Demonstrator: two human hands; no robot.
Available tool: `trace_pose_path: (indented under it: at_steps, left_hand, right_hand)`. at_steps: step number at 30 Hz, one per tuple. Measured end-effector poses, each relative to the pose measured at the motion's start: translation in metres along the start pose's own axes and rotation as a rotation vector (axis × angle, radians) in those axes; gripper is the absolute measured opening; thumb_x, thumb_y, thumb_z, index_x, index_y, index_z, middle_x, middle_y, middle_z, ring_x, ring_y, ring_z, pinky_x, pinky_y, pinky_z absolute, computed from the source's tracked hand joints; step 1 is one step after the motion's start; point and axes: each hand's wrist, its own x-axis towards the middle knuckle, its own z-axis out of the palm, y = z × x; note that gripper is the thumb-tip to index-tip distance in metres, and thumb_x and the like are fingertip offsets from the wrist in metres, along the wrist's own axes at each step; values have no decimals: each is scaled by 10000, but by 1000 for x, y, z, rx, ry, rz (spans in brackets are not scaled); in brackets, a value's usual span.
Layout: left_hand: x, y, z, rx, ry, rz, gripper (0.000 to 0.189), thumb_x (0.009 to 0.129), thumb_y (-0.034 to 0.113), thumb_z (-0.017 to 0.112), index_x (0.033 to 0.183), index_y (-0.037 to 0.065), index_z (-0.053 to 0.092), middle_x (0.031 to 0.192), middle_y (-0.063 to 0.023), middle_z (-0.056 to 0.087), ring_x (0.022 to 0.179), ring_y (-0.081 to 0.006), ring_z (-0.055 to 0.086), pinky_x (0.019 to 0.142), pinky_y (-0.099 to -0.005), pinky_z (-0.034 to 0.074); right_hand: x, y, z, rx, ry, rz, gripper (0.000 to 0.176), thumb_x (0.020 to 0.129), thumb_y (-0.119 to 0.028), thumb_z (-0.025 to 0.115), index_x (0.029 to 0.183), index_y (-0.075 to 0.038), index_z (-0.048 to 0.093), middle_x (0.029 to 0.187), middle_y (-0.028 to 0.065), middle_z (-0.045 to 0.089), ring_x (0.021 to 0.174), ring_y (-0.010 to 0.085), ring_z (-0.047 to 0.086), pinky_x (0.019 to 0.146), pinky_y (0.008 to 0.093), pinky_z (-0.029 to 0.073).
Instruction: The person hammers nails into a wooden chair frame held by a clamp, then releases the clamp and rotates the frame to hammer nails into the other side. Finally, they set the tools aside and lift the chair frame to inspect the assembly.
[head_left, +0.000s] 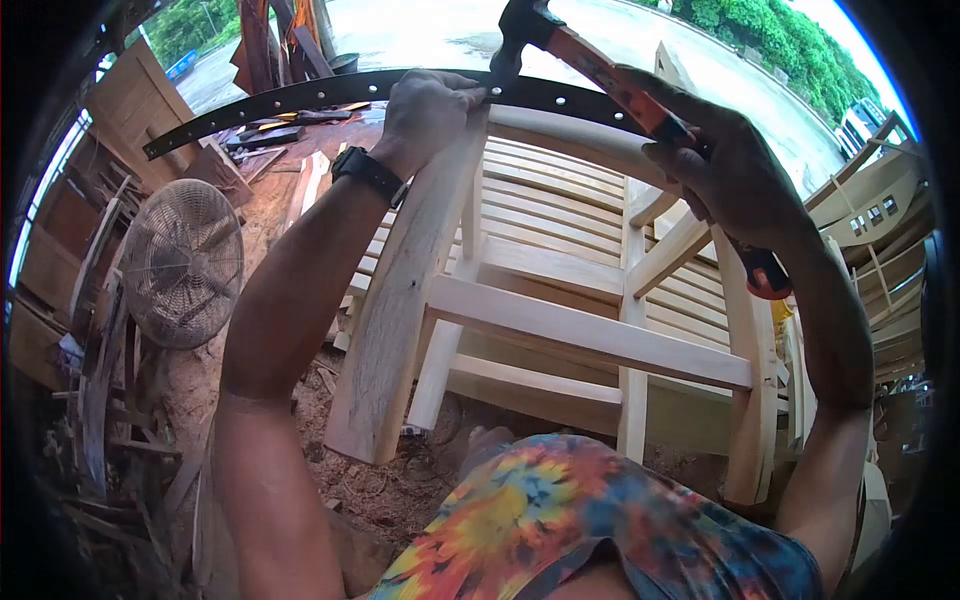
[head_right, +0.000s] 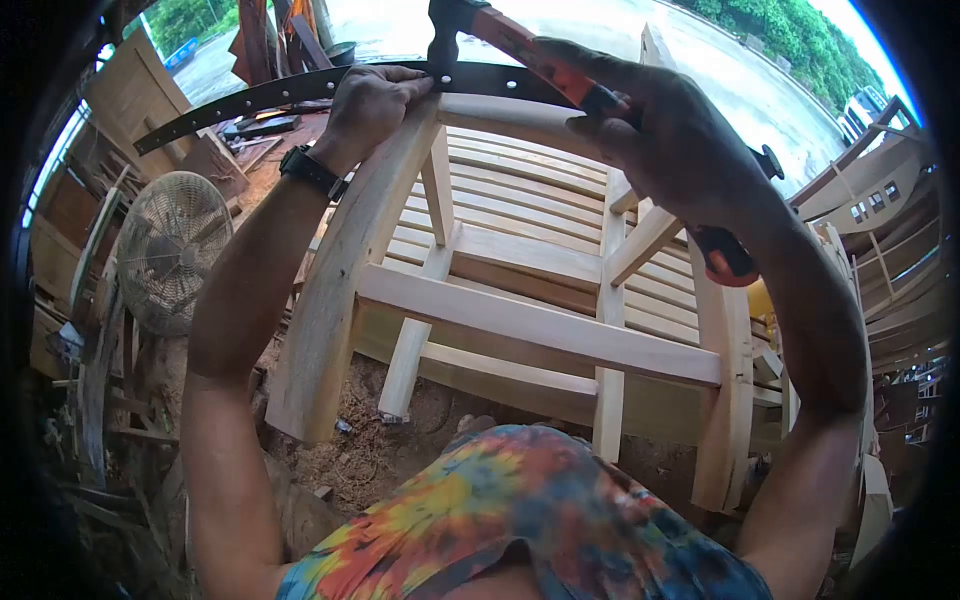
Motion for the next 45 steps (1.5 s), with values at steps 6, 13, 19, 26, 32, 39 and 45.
trace_pose_path:
  at_steps: [6, 13, 19, 26, 32, 39, 45]
  left_hand:
    - [-1, -3, 1, 164, 42, 141, 222, 852, 308, 695, 914, 108, 767, 885, -75, 734, 784, -211, 707, 753, -316, 550]
    - [5, -12, 3, 236, 7, 238, 197, 859, 295, 678, 919, 131, 770, 922, -75, 730, 840, -230, 703, 802, -328, 546]
    - [-1, -6, 3, 75, 0, 101, 193, 868, 270, 667, 913, 112, 768, 897, -90, 730, 828, -227, 705, 782, -319, 550]
    - [1, -14, 4, 124, -6, 218, 200, 849, 272, 688, 921, 102, 764, 869, -76, 732, 812, -206, 705, 784, -304, 553]
    - [-1, -5, 1, 99, -42, 129, 216, 876, 228, 704, 990, 49, 746, 848, -62, 740, 704, -63, 640, 683, -239, 518]
    - [-5, 8, -5, -77, -104, -108, 235, 862, 249, 636, 909, 49, 748, 833, -154, 711, 739, -255, 696, 719, -336, 548]
    - [16, 6, -33, 339, 391, -58, 304, 946, 271, 461, 946, 50, 670, 899, -217, 689, 860, -406, 662, 816, -485, 518]
  right_hand:
    - [21, 0, 2, -4, -3, -23, 511, 919, -133, 549, 1414, -243, 485, 658, 50, 568, 550, 83, 524, 556, 287, 455]
    - [38, 14, 10, -83, -73, -35, 468, 927, -201, 581, 1390, -210, 515, 650, 49, 585, 552, 86, 526, 553, 288, 450]
    - [37, 2, 3, -59, 62, -42, 491, 911, -215, 623, 1389, -194, 509, 654, 65, 613, 518, 121, 539, 545, 318, 440]
    - [37, 6, 0, -89, -44, -24, 503, 895, -188, 625, 1386, -187, 515, 665, 76, 624, 542, 112, 548, 545, 306, 428]
    - [41, 22, 13, -88, 93, -148, 468, 893, -156, 629, 1351, -159, 532, 682, 111, 638, 536, 129, 558, 538, 301, 434]
    - [39, 8, -11, -51, 72, -38, 410, 931, -269, 619, 1308, -116, 563, 672, 67, 613, 498, 80, 522, 462, 279, 406]
    - [47, 26, 10, -158, 32, -48, 410, 931, -272, 613, 1298, -100, 552, 793, 112, 666, 668, 185, 625, 640, 352, 491]
